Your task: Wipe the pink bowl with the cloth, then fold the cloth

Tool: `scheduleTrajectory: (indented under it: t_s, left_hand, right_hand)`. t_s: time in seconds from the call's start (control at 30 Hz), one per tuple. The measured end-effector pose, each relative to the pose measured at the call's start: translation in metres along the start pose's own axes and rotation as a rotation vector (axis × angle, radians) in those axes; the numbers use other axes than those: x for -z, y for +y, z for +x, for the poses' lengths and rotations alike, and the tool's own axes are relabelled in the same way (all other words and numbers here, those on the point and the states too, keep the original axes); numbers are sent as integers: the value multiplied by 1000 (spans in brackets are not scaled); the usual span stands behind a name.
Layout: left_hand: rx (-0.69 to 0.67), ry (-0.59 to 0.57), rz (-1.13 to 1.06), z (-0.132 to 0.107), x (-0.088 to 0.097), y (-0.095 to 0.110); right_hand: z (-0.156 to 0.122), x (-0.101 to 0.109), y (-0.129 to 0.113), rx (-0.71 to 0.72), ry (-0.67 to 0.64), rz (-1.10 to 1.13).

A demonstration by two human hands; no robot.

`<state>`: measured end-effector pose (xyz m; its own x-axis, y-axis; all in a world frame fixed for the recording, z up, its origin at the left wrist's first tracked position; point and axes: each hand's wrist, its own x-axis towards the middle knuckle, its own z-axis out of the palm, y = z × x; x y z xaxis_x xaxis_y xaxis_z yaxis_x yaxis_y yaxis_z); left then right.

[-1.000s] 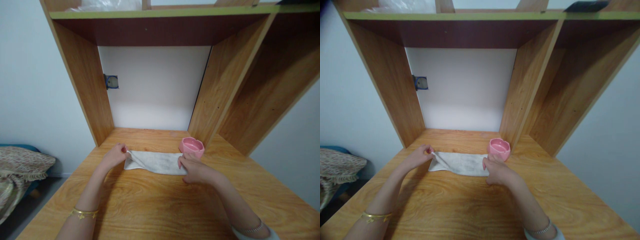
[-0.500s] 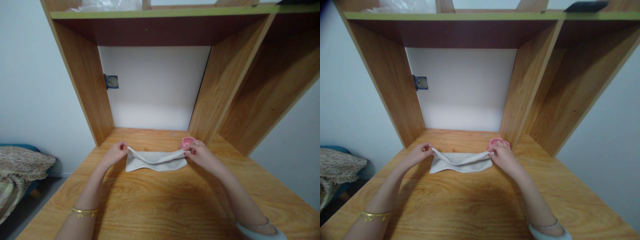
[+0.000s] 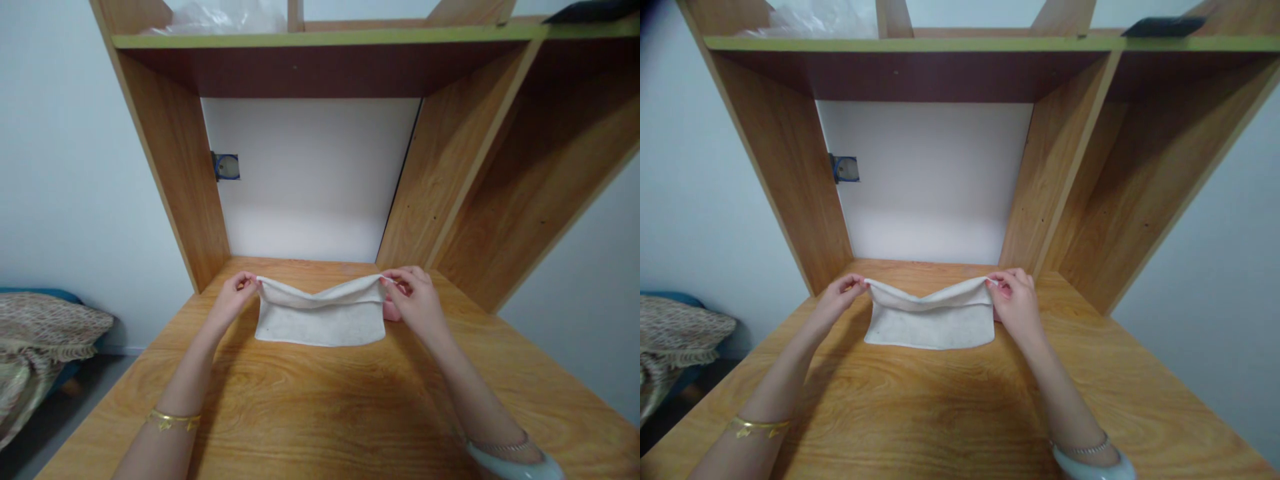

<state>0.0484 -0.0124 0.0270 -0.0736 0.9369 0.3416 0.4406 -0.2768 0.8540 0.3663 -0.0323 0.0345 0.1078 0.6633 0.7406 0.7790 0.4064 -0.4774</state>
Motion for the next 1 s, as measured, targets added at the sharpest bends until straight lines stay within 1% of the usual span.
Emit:
scheduleTrajectory:
  t_s: [0.13, 0.27, 0.43, 0.53, 0.6, 0.63, 0.7, 0.73, 0.8, 0.83, 0.93, 1.0]
  left_hand:
    - [-6, 65, -149, -3, 7, 17]
    - [-54, 113, -276, -5, 16, 37]
    - [-103, 139, -320, -10, 29, 57]
    - [-92, 149, -279, -13, 36, 63]
    - [-62, 118, -227, -13, 39, 65]
    - [-42, 79, -196, -12, 40, 64]
    - [1, -35, -120, -9, 40, 59]
    - [23, -94, -77, -7, 39, 54]
    - [58, -171, 9, -3, 34, 41]
    - [69, -174, 49, -1, 31, 34]
    - [94, -160, 143, 3, 21, 11]
    - [96, -155, 159, 4, 16, -1]
  right_hand:
    - [6, 11, -16, -9, 92, 37]
    - [13, 27, -34, -35, 118, 100]
    - [17, 43, -55, -146, 68, 289]
    - [17, 50, -64, -218, 15, 352]
    - [17, 50, -66, -268, -45, 365]
    - [18, 48, -65, -294, -85, 366]
    - [17, 39, -57, -349, -195, 362]
    - [17, 32, -51, -375, -260, 350]
    - [13, 16, -35, -408, -389, 312]
    - [11, 7, -27, -397, -409, 264]
    - [3, -17, -5, -254, -404, 102]
    - [-1, -27, 4, -236, -411, 76]
